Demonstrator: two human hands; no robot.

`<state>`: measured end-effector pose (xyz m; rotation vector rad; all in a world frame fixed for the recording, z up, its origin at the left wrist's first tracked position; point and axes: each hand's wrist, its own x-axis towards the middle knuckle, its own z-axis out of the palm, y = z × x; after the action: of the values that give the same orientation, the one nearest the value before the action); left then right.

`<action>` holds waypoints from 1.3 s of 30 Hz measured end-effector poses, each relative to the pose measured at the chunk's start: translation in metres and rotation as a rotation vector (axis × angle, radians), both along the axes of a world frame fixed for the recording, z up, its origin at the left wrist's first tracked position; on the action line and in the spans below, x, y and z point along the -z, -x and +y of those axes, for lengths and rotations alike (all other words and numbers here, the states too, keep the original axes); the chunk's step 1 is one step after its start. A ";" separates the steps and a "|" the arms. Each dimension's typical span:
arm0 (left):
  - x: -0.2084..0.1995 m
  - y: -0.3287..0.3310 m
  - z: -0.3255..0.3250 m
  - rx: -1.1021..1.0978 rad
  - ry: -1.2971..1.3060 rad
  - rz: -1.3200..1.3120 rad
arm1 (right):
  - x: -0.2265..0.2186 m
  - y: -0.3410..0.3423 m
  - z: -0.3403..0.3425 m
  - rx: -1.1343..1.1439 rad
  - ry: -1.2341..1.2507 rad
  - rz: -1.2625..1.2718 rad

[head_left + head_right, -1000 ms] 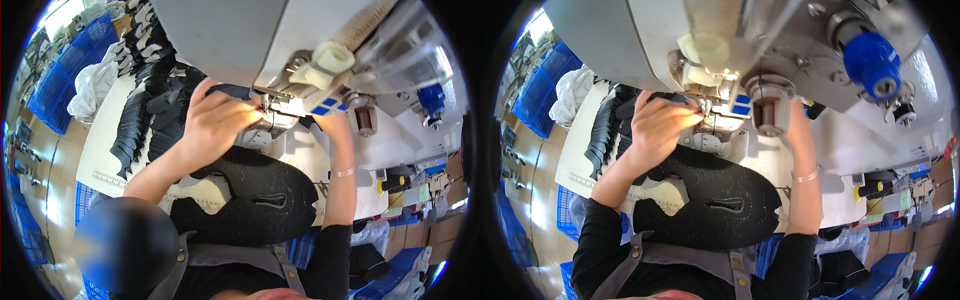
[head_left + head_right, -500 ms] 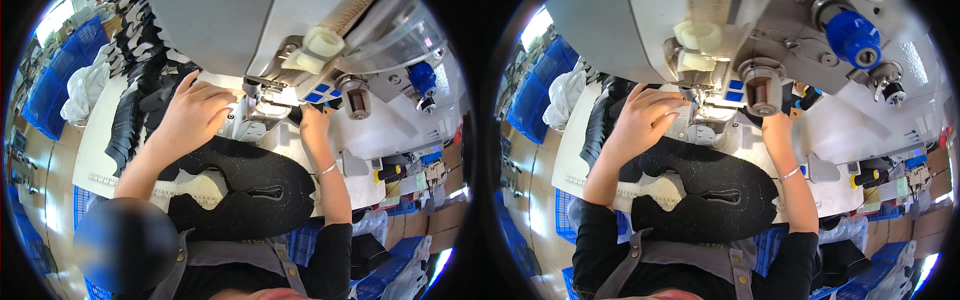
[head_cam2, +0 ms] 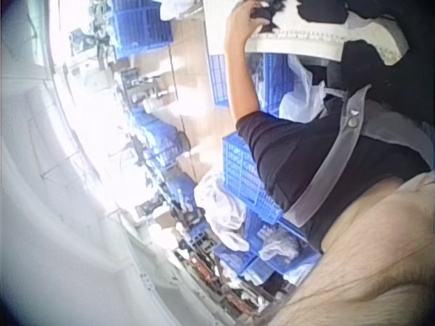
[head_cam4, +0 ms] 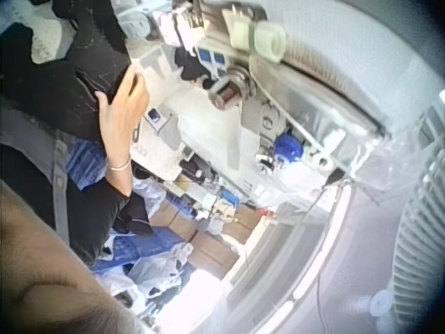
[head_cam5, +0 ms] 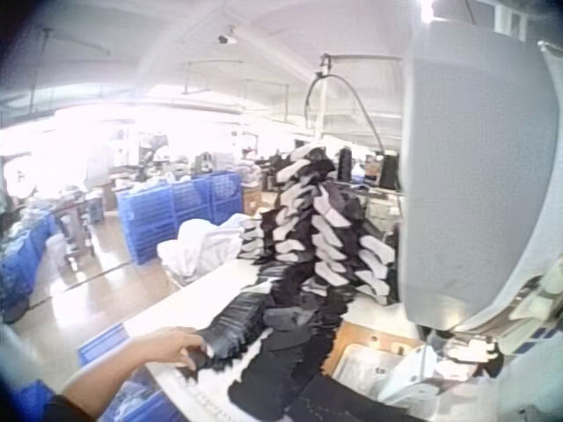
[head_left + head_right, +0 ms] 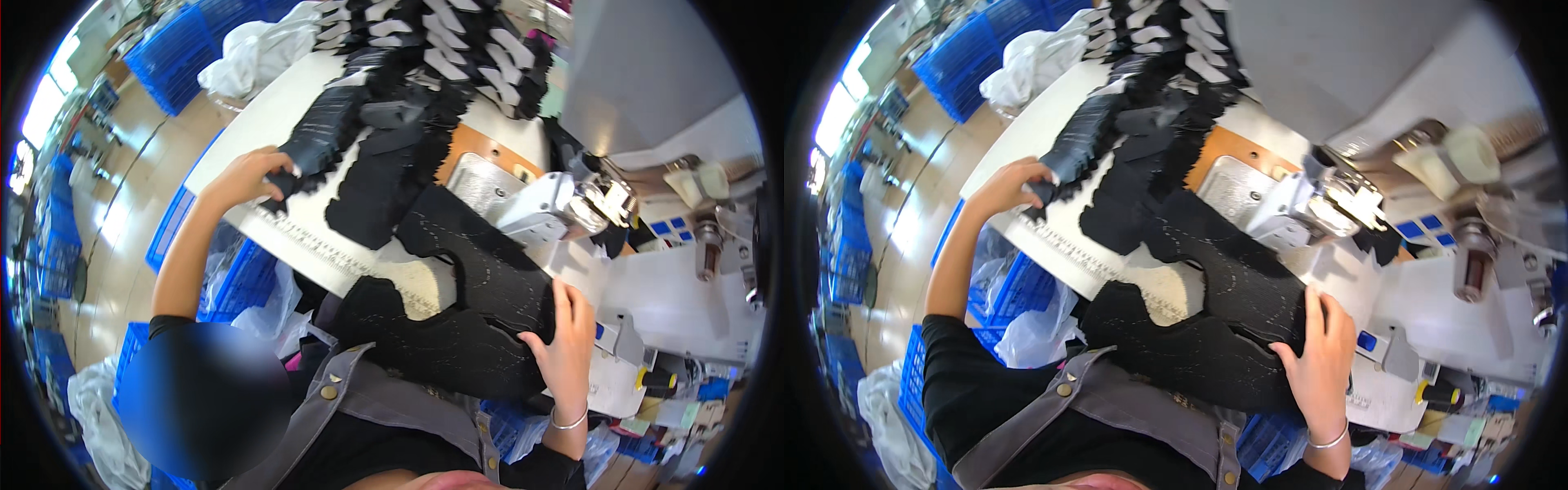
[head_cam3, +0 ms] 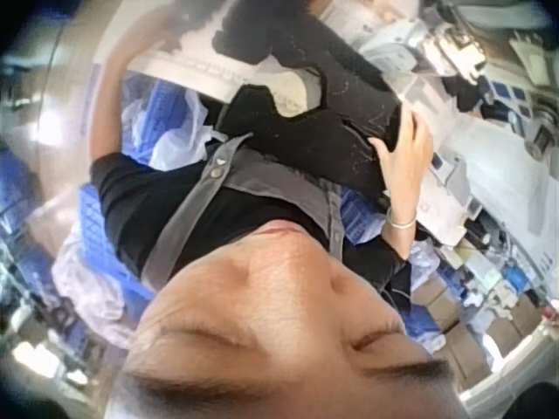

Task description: The person sews black shoe upper pieces together using a sewing machine, trims thread using snips, and aligns and stitches additional fabric pieces onto the shoe upper.

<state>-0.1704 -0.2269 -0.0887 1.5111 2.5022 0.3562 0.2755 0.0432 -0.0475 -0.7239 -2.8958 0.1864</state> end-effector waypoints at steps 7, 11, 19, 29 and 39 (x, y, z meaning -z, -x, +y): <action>0.010 0.011 -0.020 0.039 -0.138 0.052 | -0.036 0.002 -0.004 -0.050 0.003 0.371; 0.009 0.012 -0.019 -0.053 -0.163 0.091 | -0.060 0.003 -0.006 -0.015 0.051 0.540; -0.083 -0.066 0.046 0.292 -0.821 -0.344 | -0.068 0.044 0.015 -0.172 0.397 0.483; -0.101 -0.173 0.177 0.673 -0.677 -0.450 | -0.058 0.049 0.017 -0.172 0.499 0.616; -0.092 -0.165 0.198 0.706 -0.731 -0.263 | -0.050 0.062 0.031 -0.109 0.530 0.790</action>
<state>-0.0053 -0.0284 0.0035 2.2673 1.5353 1.3072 0.2133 0.0741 0.0023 -0.4083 -2.1184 1.0190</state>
